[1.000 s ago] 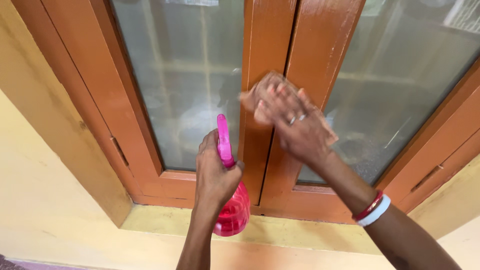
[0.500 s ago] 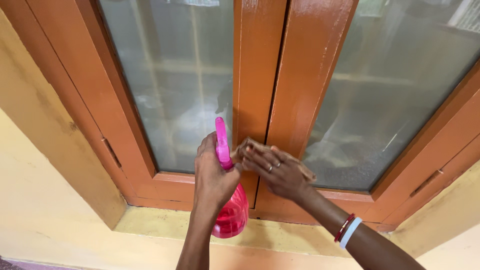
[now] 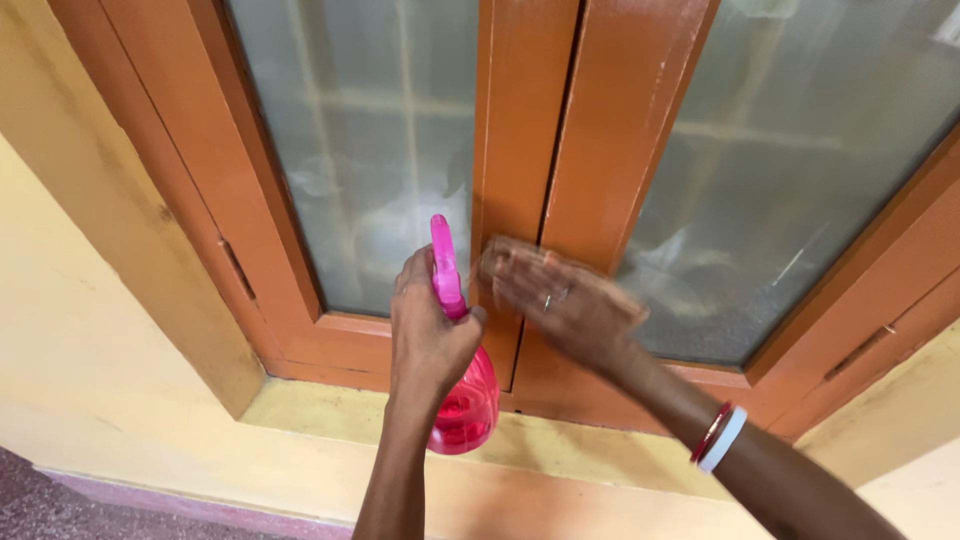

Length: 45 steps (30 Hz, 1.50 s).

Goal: The person sprays a pink cleaning solution onto a brown wooden door with glass panels and wipes the surface with a cloth. The person repeatedly sprays and wipes the door frame and glass sections throughout the video.

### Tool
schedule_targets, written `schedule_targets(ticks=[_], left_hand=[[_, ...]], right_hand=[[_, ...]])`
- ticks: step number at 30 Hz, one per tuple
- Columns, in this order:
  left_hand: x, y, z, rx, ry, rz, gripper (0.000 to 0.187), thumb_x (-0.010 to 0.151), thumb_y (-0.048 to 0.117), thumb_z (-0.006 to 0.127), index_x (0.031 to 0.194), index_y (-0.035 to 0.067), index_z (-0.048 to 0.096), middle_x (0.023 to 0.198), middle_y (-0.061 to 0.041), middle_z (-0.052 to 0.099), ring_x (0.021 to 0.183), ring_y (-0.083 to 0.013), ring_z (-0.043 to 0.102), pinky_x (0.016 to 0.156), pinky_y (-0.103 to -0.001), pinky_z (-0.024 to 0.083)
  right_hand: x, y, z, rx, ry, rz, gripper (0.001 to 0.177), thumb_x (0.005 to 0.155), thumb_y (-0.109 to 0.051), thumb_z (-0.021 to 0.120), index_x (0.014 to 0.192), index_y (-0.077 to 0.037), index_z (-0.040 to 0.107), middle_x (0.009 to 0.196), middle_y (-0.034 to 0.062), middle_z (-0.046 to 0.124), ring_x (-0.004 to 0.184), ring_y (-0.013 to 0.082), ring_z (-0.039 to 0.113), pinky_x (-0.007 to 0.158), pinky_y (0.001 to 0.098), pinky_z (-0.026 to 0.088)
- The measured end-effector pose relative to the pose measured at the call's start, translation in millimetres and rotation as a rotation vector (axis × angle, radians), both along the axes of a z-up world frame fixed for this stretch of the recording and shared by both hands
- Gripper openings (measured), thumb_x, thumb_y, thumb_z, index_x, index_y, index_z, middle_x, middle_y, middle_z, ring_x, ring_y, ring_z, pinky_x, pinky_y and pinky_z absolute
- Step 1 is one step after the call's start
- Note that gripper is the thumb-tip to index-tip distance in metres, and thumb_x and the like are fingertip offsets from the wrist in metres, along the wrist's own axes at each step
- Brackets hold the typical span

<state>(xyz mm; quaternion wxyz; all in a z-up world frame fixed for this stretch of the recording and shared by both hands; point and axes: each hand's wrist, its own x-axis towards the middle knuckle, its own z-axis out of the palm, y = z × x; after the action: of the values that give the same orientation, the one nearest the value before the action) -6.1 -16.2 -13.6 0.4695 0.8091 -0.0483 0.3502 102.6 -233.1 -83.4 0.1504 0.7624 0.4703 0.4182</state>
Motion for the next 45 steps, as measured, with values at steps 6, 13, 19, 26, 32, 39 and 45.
schedule_targets(ticks=[6, 13, 19, 26, 32, 39, 45], left_hand=[[2, -9, -12, 0.001, 0.028, 0.007, 0.066, 0.065, 0.001, 0.07, 0.129, -0.006, 0.054, 0.117, -0.024, 0.062, 0.112, -0.0423, 0.058, 0.097, -0.047, 0.048], [7, -17, -23, 0.003, 0.056, 0.01, 0.066, 0.064, 0.0, 0.071, 0.127, -0.005, 0.055, 0.117, -0.024, 0.064, 0.114, -0.0428, 0.058, 0.097, -0.048, 0.047], [10, -18, -22, -0.02, 0.075, 0.015, 0.06, 0.071, 0.006, 0.075, 0.127, -0.004, 0.056, 0.114, -0.023, 0.064, 0.114, -0.0419, 0.058, 0.096, -0.048, 0.048], [5, -10, -23, 0.06, -0.006, -0.011, 0.064, 0.066, 0.0, 0.069, 0.129, -0.005, 0.056, 0.12, -0.024, 0.064, 0.116, -0.043, 0.059, 0.098, -0.047, 0.048], [1, -5, -20, 0.052, 0.017, -0.035, 0.064, 0.069, 0.002, 0.072, 0.13, -0.006, 0.054, 0.122, -0.024, 0.063, 0.116, -0.0428, 0.058, 0.098, -0.047, 0.048], [3, -6, -20, 0.054, 0.045, -0.065, 0.07, 0.063, 0.0, 0.073, 0.131, -0.005, 0.054, 0.121, -0.024, 0.063, 0.116, -0.0427, 0.058, 0.099, -0.046, 0.048], [13, -8, -18, 0.035, 0.06, -0.117, 0.07, 0.063, -0.001, 0.071, 0.131, -0.003, 0.055, 0.121, -0.023, 0.064, 0.113, -0.042, 0.06, 0.097, -0.046, 0.049]], right_hand=[[-8, 3, 79, 0.229, -0.08, -0.058, 0.06, 0.091, -0.013, 0.062, 0.151, -0.02, 0.055, 0.165, 0.0035, 0.041, 0.152, 0.0202, 0.039, 0.127, 0.0474, 0.022], [2, 4, 31, 0.207, 0.008, -0.027, 0.067, 0.087, -0.017, 0.065, 0.153, -0.019, 0.053, 0.165, 0.0054, 0.04, 0.152, 0.0194, 0.035, 0.125, 0.0481, 0.023], [6, 3, -52, -0.014, 0.095, 0.017, 0.067, 0.087, -0.016, 0.06, 0.153, -0.013, 0.048, 0.166, 0.0036, 0.037, 0.153, 0.0166, 0.034, 0.125, 0.0429, 0.023], [10, -1, -128, -0.266, 0.339, -0.039, 0.072, 0.087, -0.016, 0.056, 0.157, -0.007, 0.04, 0.164, 0.0062, 0.032, 0.154, 0.0194, 0.027, 0.129, 0.0445, 0.016], [13, 7, -61, -0.091, 0.239, 0.063, 0.07, 0.088, -0.015, 0.055, 0.155, -0.009, 0.039, 0.167, 0.0074, 0.031, 0.154, 0.0235, 0.027, 0.126, 0.0475, 0.016], [-1, 27, 57, 0.219, 0.025, -0.02, 0.065, 0.092, -0.007, 0.056, 0.156, -0.013, 0.046, 0.167, 0.0044, 0.037, 0.157, 0.0194, 0.029, 0.129, 0.0491, 0.021], [6, 34, 24, 0.212, 0.081, -0.004, 0.068, 0.088, -0.012, 0.058, 0.156, -0.014, 0.049, 0.166, 0.0084, 0.038, 0.156, 0.0208, 0.028, 0.127, 0.0484, 0.019]])
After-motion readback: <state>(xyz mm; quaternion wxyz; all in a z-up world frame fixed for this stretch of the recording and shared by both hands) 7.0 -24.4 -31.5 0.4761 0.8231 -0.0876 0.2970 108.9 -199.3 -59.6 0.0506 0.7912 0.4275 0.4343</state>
